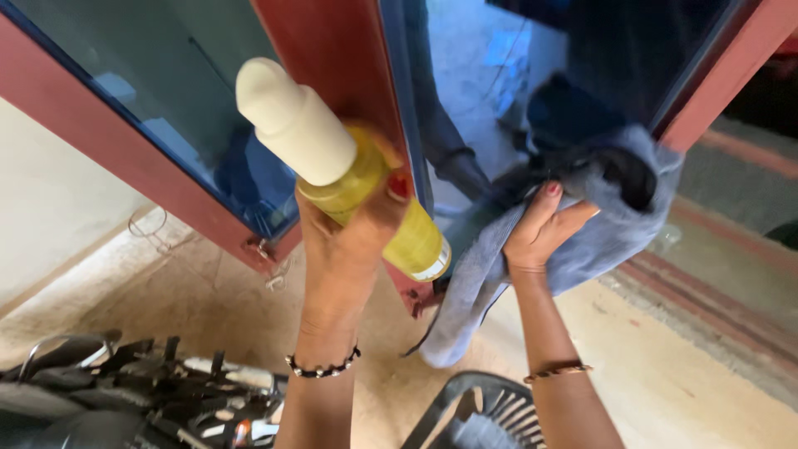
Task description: The person sprays a yellow cleaning solution onto a small glass pane set in a red wooden window frame and wipes it with a gray cloth. They repeat the spray and wipe cycle multiple times, covering the entire pane and the surrounding frame.
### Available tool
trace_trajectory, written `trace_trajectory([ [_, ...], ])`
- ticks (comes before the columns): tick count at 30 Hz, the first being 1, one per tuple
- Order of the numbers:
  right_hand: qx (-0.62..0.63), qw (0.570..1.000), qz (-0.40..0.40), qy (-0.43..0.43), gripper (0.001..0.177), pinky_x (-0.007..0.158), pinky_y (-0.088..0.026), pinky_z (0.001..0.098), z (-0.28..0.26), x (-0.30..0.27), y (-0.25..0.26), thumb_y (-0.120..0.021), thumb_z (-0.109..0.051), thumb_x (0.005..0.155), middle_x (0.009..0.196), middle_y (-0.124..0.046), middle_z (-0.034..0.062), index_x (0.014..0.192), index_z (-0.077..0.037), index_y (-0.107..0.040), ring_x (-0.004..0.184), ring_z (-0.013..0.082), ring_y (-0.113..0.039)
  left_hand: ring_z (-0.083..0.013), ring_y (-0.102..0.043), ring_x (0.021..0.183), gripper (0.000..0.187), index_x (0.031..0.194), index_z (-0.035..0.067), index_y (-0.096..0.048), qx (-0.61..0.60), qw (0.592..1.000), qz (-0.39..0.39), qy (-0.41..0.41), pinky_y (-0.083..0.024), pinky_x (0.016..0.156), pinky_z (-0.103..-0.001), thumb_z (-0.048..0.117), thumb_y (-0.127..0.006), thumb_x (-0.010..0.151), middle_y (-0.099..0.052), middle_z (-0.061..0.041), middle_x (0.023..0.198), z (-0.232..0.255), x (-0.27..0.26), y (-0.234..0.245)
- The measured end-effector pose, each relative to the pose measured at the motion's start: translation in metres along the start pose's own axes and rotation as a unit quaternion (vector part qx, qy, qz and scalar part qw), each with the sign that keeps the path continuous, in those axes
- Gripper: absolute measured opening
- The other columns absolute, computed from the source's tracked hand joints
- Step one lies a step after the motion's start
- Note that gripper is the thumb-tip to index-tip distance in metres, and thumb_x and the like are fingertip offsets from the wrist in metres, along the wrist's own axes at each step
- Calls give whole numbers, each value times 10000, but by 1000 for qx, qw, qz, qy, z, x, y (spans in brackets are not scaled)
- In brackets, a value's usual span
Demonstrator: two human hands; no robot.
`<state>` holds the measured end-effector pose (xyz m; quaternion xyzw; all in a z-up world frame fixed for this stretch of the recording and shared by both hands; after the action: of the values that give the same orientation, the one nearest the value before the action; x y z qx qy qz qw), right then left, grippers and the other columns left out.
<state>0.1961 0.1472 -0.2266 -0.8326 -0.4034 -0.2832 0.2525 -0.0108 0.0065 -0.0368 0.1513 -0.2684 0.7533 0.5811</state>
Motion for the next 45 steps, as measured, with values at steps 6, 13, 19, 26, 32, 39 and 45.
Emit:
trace_trajectory([
  [6,-103,992,7,-76,762,1306,-97,473,115,-98,21,-426,-399,1146,1662,-176,347,1586,151,-136,1569,437,-204,-112,-607,835,228,1018,62,-609,29,998,9,48,-530,757,-279,-9,-701,822,-618,-21,934,-46,-46,13],
  [13,125,979,70,-143,649,1279,-207,472,54,-92,-3,-423,-265,1087,1631,-308,323,1582,106,-225,1483,408,-356,-102,-585,840,277,1066,94,-596,-17,998,49,34,-515,772,-268,2,-653,811,-603,-14,949,-66,-58,21],
  [19,-36,993,-52,102,450,1303,-138,465,-65,1,-46,-459,-170,1153,1574,-306,311,1500,98,-355,1501,432,-282,-119,-607,824,215,1018,63,-610,-53,997,40,51,-515,743,-281,-17,-654,823,-616,-24,924,-74,-51,15],
  [26,-81,994,52,-52,378,1155,-324,526,50,-57,-4,-438,-215,1106,1326,-519,318,1299,103,-504,1223,395,-485,-99,-606,799,247,1019,93,-592,-41,997,28,63,-535,725,-269,-63,-659,840,-620,-6,899,-61,-47,7],
  [32,-74,980,90,-163,449,1134,-291,517,137,-132,7,-395,-235,1093,1298,-492,351,1307,154,-459,1205,442,-457,-120,-597,815,211,1018,71,-626,-31,997,45,53,-515,738,-280,23,-647,813,-612,-17,919,-73,-50,28],
  [39,-154,980,-60,113,422,1292,-114,515,-111,-50,-26,-592,-168,978,1499,-432,282,1349,24,-536,1479,405,-326,-115,-581,890,241,1046,82,-611,-50,996,61,31,-492,815,-286,73,-678,814,-605,-27,983,-69,-53,30],
  [45,-143,964,-114,191,621,1305,35,624,-196,53,-71,-642,-417,942,1583,-396,173,1433,-54,-528,1567,383,-234,-125,-582,878,242,1044,65,-617,-69,994,77,36,-491,810,-290,47,-654,806,-617,-36,979,-76,-48,33],
])
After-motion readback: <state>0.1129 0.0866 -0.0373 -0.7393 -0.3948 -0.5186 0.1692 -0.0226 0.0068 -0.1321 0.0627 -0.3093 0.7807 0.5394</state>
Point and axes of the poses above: each hand's wrist, its own x-axis towards the middle knuckle, its own y-axis out of the back of the hand, z = x × y, the point moved 6 cm from there along x, towards the middle knuckle
